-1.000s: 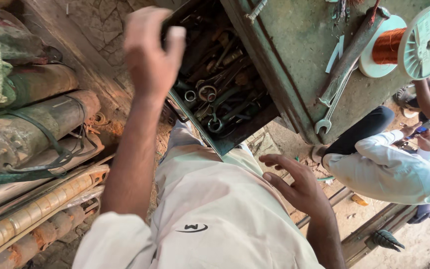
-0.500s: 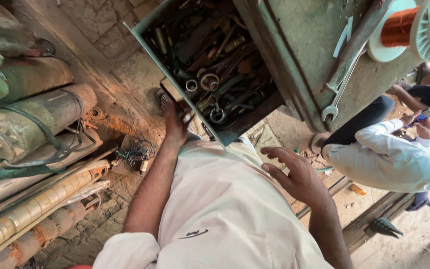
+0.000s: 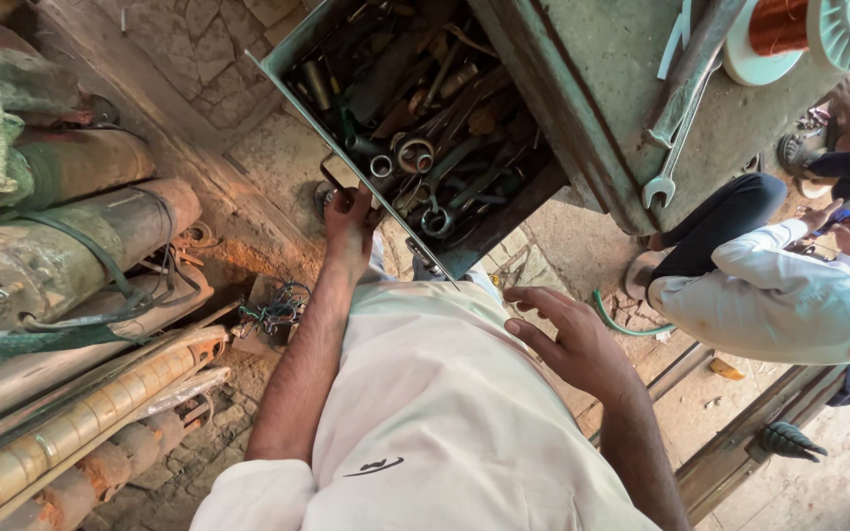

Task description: The person retrieves a hammer and a metal rod from a tool drawer, then uses them to tap a blue electric motor on a workbench. The person then uses a thin metal rod to adjust or probe the motor windings.

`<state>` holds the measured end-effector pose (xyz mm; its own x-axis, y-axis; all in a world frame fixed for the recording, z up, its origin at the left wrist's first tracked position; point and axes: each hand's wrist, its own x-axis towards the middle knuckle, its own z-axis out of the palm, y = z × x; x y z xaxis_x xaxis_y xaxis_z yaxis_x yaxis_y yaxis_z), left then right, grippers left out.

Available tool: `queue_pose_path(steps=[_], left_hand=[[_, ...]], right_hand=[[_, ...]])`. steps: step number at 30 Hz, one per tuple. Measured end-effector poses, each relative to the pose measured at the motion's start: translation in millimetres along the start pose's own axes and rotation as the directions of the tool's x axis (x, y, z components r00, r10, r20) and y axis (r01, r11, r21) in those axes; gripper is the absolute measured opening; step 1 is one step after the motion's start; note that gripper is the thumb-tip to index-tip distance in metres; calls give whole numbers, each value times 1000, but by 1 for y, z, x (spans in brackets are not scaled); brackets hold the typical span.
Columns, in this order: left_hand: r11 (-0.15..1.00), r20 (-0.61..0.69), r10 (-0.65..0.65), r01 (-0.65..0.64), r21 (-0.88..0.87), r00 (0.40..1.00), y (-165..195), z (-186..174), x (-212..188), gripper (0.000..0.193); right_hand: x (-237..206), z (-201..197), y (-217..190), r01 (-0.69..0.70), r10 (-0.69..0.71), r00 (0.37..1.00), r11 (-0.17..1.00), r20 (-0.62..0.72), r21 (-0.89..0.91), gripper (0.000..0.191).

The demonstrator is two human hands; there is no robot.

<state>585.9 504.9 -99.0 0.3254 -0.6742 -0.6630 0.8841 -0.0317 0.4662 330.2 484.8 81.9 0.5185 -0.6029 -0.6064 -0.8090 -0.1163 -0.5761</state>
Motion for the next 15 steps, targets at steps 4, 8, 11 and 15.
queue_pose_path(steps=[4, 8, 11, 15], left_hand=[[1000, 35, 3, -3, 2, 999, 3, -4, -6, 23], [1000, 35, 16, -16, -15, 999, 4, -7, -6, 22], [1000, 35, -13, 13, -19, 999, 2, -11, -4, 20], [979, 39, 183, -186, 79, 982, -1, -13, -3, 30]], right_hand=[[6, 7, -1, 63, -63, 998, 998, 18, 14, 42], [29, 7, -3, 130, -130, 991, 991, 39, 7, 43], [45, 1, -4, 130, -126, 991, 987, 48, -95, 43], [49, -7, -6, 141, -138, 989, 987, 45, -76, 41]])
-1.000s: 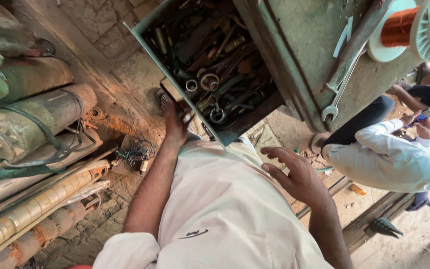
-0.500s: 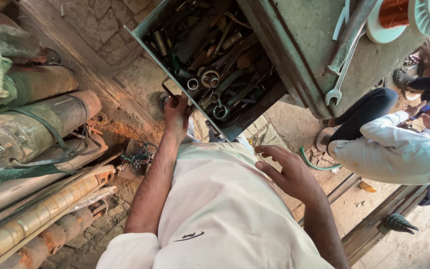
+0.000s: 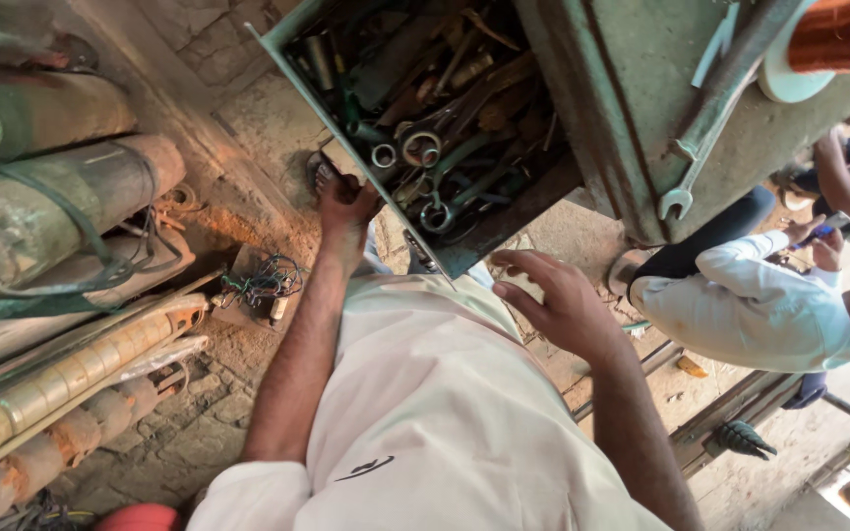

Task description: The person retrieves a hammer and a metal rod from a tool drawer, then uses them to tap a blue electric motor on a workbench. The person then uses a thin metal rod to adjust or probe the motor windings.

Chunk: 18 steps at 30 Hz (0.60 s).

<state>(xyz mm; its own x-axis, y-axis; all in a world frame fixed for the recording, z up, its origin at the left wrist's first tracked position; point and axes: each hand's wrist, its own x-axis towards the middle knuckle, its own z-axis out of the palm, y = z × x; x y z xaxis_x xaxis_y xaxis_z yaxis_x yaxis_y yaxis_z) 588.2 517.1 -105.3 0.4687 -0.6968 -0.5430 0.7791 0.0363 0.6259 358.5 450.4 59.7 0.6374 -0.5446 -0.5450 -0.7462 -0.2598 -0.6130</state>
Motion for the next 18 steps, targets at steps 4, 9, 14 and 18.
queue_pose_path(steps=[4, 9, 14, 18], left_hand=[[998, -38, -53, 54, 26, 998, 3, 0, -1, 27], [989, -91, -65, 76, 129, 994, 14, -17, -13, 21], [985, -177, -156, 167, 48, 972, 20, -66, -28, 30], [978, -212, -136, 165, 125, 968, 8, -97, -30, 25]], right_hand=[[-7, -5, -4, -79, 79, 997, 997, -10, -3, 41], [-5, -4, -2, -136, 137, 991, 991, 3, -6, 41], [13, 3, -1, -41, 41, 996, 999, 73, -8, 35], [37, 13, -11, -65, 71, 991, 996, 111, -64, 33]])
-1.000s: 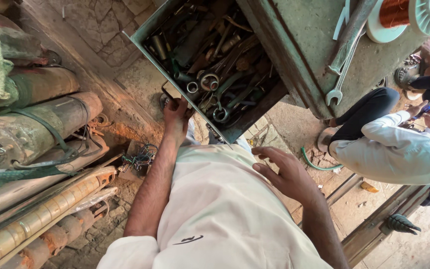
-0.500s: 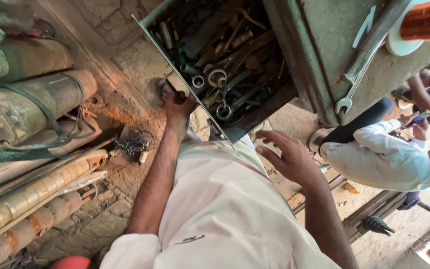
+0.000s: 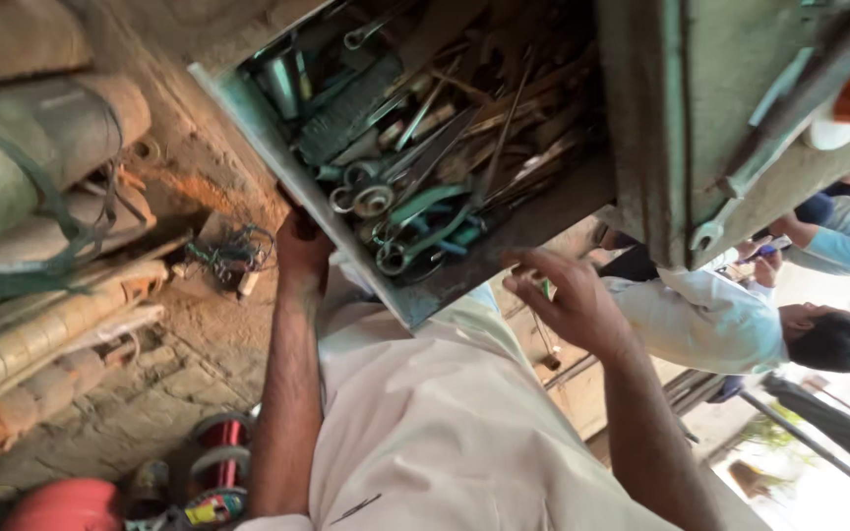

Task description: The person retrieves a hammer and a metal rod from a tool drawer, then uses them to tap a blue electric motor on a workbench. The person then uses a thin metal rod to adjust or probe the motor windings.

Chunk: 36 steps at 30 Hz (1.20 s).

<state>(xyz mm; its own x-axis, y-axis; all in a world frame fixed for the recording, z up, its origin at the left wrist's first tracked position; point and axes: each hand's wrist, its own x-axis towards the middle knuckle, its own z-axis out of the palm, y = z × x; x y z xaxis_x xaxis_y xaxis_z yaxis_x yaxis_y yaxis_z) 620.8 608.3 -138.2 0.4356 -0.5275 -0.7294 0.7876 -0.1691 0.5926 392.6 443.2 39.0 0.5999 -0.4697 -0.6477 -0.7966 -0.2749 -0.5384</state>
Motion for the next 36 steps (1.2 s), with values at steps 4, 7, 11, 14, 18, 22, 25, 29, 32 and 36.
queue_pose_path(steps=[4, 7, 11, 14, 18, 22, 25, 29, 32, 36], left_hand=[[998, 75, 44, -41, -44, 996, -13, -19, 7, 25], [995, 100, 70, -62, -84, 993, -23, -28, 11, 19], [993, 62, 2, 5, -117, 998, -32, -35, 15, 20], [975, 84, -8, 27, -220, 996, -36, -39, 17, 27], [978, 82, -8, 25, -207, 997, -39, -43, 19, 31], [969, 84, -20, 40, -244, 996, -43, -48, 21, 27], [972, 77, -9, 27, -232, 997, -51, -52, 23, 25], [969, 89, -12, 33, -245, 996, -63, -59, 25, 24], [963, 85, -29, 50, -263, 996, -72, -65, 28, 23], [962, 92, -45, 68, -264, 995, -81, -68, 29, 24]], right_hand=[[23, -1, -14, 29, -29, 1000, 999, 5, -24, 34], [29, 0, -17, 55, -54, 998, 993, 9, -100, 35], [28, 10, -5, -33, 43, 998, 981, 46, -191, 36], [35, 18, 18, -209, 197, 977, 961, -84, -182, 58], [81, 10, 59, -3, -135, 918, 937, -373, -348, 65], [160, -4, 76, -72, 12, 883, 991, -470, -109, 81], [199, -1, 63, 100, -188, 938, 952, -292, -291, 74], [191, 19, 54, 178, -240, 891, 966, -386, -189, 68], [176, 28, 78, 57, -171, 777, 977, -605, -203, 69], [218, -10, 127, -87, 119, 608, 993, -785, 83, 71]])
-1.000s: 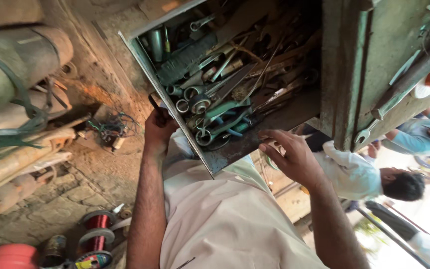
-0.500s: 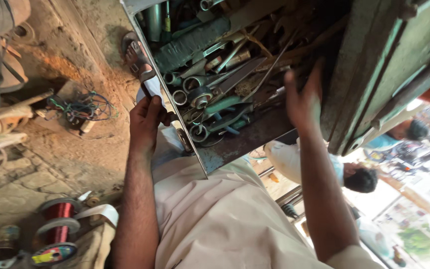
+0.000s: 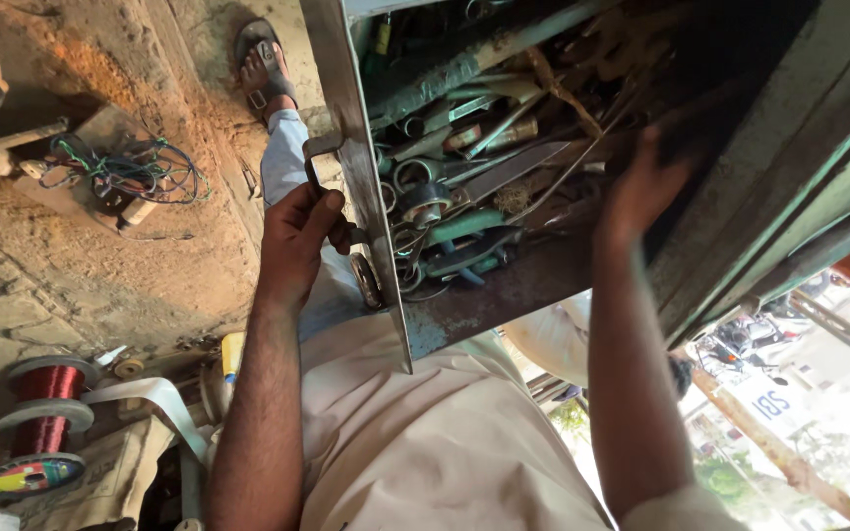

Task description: The person retrieves a hammer and a metal rod from a tool drawer, then uses them to tap a blue electric motor on a workbench. The person then uses a thin metal rod to adjust or probe the motor windings.

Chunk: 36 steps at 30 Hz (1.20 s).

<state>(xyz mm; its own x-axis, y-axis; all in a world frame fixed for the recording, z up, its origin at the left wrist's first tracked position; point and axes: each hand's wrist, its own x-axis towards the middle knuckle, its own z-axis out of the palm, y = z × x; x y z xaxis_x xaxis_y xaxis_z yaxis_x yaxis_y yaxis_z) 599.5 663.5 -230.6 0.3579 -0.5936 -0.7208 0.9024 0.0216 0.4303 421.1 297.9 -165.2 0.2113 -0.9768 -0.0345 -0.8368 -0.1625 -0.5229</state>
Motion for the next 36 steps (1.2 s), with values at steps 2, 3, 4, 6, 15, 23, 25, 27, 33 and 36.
queue_pose_path(steps=[2, 3, 4, 6, 15, 23, 25, 27, 33, 36], left_hand=[[1000, 9, 3, -3, 0, 1000, -3, 0, -1, 23], [1000, 14, 13, -13, 1, 1000, -3, 1, -1, 22], [1000, 12, 5, -5, 8, 1000, -3, 1, -1, 23], [1000, -5, -6, 6, 21, 1000, -2, 1, 0, 25], [998, 16, -3, 3, 56, 1000, 11, 7, 0, 26], [997, 24, -4, 2, 76, 1000, 23, 13, -1, 27], [997, 30, -5, 3, 72, 1000, 25, 15, -1, 27], [997, 31, -4, 1, 78, 1000, 26, 15, -1, 27], [989, -18, 17, -14, 149, 1000, 28, 20, -2, 26], [886, -101, 284, -220, 409, 954, 45, 25, -10, 28]], right_hand=[[31, 6, 10, -150, 156, 987, 979, -32, 140, 71], [41, 11, 4, -163, 171, 985, 968, -28, 194, 71], [46, 15, 0, -169, 179, 984, 953, -19, 252, 72], [34, 18, -1, 140, -141, 990, 989, 30, 41, 77], [-12, 6, -59, 361, -395, 885, 917, 245, 172, 68], [13, -17, -64, 656, -496, 754, 607, 431, -450, 51], [2, -19, -72, 548, -348, 823, 692, 449, -470, 45], [-15, -23, -81, 532, -327, 830, 704, 451, -469, 41], [-51, -68, -89, 66, 27, 882, 981, 470, -180, 47], [-80, -101, -91, -75, 62, 866, 997, 497, 6, 52]])
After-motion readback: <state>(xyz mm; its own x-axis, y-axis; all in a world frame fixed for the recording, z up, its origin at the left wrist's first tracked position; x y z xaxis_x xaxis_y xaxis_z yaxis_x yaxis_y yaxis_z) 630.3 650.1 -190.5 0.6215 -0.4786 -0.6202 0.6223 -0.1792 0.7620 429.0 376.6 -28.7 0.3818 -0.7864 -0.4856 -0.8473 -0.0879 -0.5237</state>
